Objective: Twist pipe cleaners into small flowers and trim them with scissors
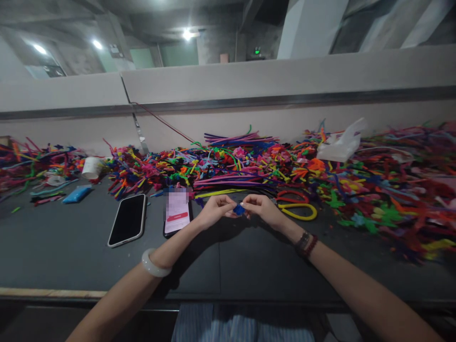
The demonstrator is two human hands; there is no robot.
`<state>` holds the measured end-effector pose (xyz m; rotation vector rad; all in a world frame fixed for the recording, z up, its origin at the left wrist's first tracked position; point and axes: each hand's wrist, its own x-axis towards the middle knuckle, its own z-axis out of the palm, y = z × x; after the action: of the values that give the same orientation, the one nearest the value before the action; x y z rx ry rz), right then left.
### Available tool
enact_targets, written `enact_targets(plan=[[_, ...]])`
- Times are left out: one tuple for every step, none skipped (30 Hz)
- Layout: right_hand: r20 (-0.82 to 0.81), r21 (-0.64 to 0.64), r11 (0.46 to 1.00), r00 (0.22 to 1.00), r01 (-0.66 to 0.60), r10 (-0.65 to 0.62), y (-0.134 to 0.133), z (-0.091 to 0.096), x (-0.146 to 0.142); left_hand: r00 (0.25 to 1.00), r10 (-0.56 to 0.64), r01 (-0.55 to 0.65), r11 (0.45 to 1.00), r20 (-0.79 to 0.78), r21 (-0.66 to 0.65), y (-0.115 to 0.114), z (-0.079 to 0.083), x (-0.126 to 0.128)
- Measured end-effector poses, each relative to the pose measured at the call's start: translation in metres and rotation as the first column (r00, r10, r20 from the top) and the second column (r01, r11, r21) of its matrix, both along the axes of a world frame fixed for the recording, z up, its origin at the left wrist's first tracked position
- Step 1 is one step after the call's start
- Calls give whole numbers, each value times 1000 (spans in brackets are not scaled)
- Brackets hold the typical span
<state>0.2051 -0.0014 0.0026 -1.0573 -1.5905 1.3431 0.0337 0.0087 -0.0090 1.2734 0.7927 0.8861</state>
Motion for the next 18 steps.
enact_targets(plan=[[1,1,1000,1000,0,0,0,0,0,1000,-4,4,1000,-4,0,0,0,0],[1,2,1000,1000,-1,1,0,0,0,1000,-7,7,1000,-10,1,0,-1,0],[0,3,1000,1000,-2,2,0,-1,0,1000,-9,9,1000,-18,2,0,-1,-1],[-2,6,1000,1000,-2,2,0,-1,-1,1000,-8,8,1000,-21,-1,1,-1,-1],[-3,8,1000,1000,-2,2,0,-1,0,1000,-5,5,1000,-18,-7,1,-1,-1],[-6,9,1000,1000,-2,2,0,-2,0,1000,-2,1,1000,-8,-16,1,0,-1],[-8,10,1000,1000,0,0,0,-2,0,1000,2,-2,1000,6,-28,2,0,-1],[-10,9,1000,1000,6,-6,0,-2,0,1000,4,-3,999,20,-41,2,1,-1],[-13,7,1000,1000,12,-11,1,-2,1,1000,3,-2,999,27,-51,3,1,-2],[-17,4,1000,1000,17,-17,1,-2,1,1000,-4,5,999,25,-50,3,1,-2],[-23,0,1000,1000,21,-21,1,-2,1,1000,-18,18,999,12,-38,3,1,-2],[-31,-4,1000,999,24,-24,2,-2,1,999,-37,36,999,-10,-13,2,1,-2],[-40,-8,1000,999,25,-25,2,-2,1,998,-53,54,998,-39,28,2,1,-2],[-48,-11,1000,999,26,-26,1,-2,1,995,-63,69,994,-73,81,1,0,-3],[-54,-13,1000,998,28,-29,1,-1,1,992,-63,79,987,-108,142,0,0,-3],[-58,-15,999,998,30,-31,1,-1,0,988,-53,82,976,-143,203,-1,0,-3],[-61,-17,999,998,29,-30,0,-1,0,984,-34,80,962,-175,261,-3,0,-3],[-65,-21,999,998,25,-26,0,0,0,979,-9,73,947,-203,313,-4,0,-3]])
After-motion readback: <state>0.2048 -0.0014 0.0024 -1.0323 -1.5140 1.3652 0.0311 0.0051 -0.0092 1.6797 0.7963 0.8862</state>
